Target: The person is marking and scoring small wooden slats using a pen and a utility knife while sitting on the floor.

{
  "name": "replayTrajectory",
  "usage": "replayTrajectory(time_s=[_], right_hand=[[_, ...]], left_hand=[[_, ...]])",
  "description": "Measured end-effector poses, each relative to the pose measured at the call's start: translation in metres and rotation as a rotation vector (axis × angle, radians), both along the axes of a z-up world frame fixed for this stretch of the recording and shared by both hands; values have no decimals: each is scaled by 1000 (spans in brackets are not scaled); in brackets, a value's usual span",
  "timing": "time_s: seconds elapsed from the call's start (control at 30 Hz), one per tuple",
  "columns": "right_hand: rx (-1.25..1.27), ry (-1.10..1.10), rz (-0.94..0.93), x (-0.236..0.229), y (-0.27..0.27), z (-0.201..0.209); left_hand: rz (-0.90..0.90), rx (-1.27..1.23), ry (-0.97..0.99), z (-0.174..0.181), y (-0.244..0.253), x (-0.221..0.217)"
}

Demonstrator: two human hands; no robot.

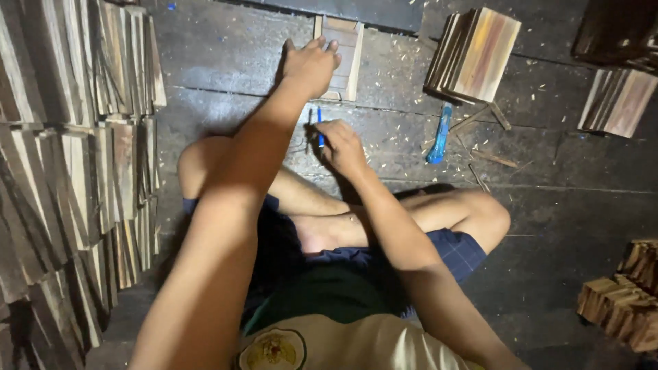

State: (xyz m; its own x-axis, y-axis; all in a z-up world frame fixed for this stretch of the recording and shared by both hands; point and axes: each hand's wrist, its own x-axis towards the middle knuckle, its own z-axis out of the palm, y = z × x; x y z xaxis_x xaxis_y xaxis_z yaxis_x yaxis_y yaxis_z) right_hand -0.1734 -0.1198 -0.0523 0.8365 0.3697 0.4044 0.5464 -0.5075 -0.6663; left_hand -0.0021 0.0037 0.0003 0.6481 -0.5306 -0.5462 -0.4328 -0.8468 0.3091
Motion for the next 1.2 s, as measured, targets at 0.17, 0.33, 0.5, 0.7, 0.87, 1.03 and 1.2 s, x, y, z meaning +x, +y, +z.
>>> replayTrajectory(time_s=[0.17, 0.33, 0.5, 0.7, 0.87, 1.03, 1.2], right_hand=[[-125, -77, -147, 11, -10, -7], [-198, -48, -247, 10, -19, -43], [-169, 24, -346, 14, -15, -49], [-258, 207, -457, 22, 5, -34], [-275, 214, -426, 22, -6, -42], [-132, 158, -358, 18, -14, -37], [95, -38, -445, 8, -17, -9]], left_hand=[[12, -6, 37, -8, 0, -3], [57, -5, 100, 7, 1, 0], [27, -39, 46, 0, 3, 1], [41, -2, 85, 2, 2, 3], [41, 9, 103, 5, 2, 2], [23, 14, 95, 14, 3, 5], [51, -5, 126, 27, 4, 1]])
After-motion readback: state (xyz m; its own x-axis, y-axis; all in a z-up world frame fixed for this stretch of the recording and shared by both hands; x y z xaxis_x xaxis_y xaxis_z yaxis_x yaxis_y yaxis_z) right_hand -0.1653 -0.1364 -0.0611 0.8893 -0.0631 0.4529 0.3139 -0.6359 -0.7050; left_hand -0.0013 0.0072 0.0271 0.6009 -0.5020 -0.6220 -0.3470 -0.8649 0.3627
